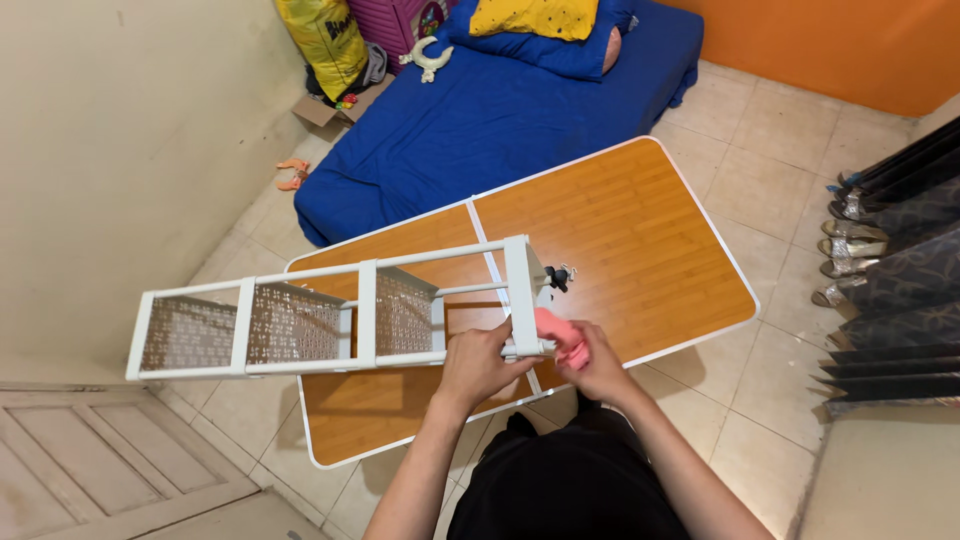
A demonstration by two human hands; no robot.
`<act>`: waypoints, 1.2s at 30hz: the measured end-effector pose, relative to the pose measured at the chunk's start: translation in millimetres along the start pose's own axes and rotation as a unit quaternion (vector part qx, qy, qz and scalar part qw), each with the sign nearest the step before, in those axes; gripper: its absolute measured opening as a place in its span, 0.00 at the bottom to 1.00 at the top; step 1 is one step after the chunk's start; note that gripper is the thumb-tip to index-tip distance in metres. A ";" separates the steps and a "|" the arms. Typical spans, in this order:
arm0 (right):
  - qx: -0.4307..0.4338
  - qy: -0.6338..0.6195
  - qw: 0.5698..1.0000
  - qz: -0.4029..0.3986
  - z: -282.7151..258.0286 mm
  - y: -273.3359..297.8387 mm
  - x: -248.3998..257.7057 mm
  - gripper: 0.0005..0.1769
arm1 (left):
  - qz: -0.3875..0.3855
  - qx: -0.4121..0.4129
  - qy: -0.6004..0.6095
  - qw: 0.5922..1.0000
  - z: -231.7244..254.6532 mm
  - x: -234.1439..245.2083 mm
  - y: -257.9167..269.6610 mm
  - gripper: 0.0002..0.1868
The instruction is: The person assembles a white plastic shelving unit on a wooden table. They insert and tighten black plastic connectors into the frame, wipe the unit with a pink cloth, and reposition the structure multiple times during assembly.
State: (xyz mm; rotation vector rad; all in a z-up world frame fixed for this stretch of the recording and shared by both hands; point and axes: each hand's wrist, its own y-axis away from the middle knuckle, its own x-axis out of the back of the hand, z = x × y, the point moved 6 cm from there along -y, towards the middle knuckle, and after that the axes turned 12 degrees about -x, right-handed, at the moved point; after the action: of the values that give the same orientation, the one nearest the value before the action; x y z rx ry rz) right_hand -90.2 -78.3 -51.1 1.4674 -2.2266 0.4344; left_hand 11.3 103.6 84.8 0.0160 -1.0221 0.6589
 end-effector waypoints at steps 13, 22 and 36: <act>0.201 -0.037 0.977 0.064 -175.2 2.7 27.5 0.18 | 0.213 -0.039 -0.029 0.976 66.5 147.2 22.8 0.21; 0.344 -0.029 0.936 0.073 -268.2 -0.6 74.9 0.21 | 0.351 -0.083 -0.025 0.932 124.7 205.5 56.7 0.21; 0.461 0.029 0.879 0.121 -368.6 13.3 135.4 0.23 | 0.525 -0.035 0.000 0.850 125.0 214.0 108.4 0.34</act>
State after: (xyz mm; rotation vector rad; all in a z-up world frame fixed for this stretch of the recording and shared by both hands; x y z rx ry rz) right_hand -80.9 -1.1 334.0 1.5064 -2.2426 1.7849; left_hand -68.1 259.6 290.9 -0.6549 -1.0070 1.6128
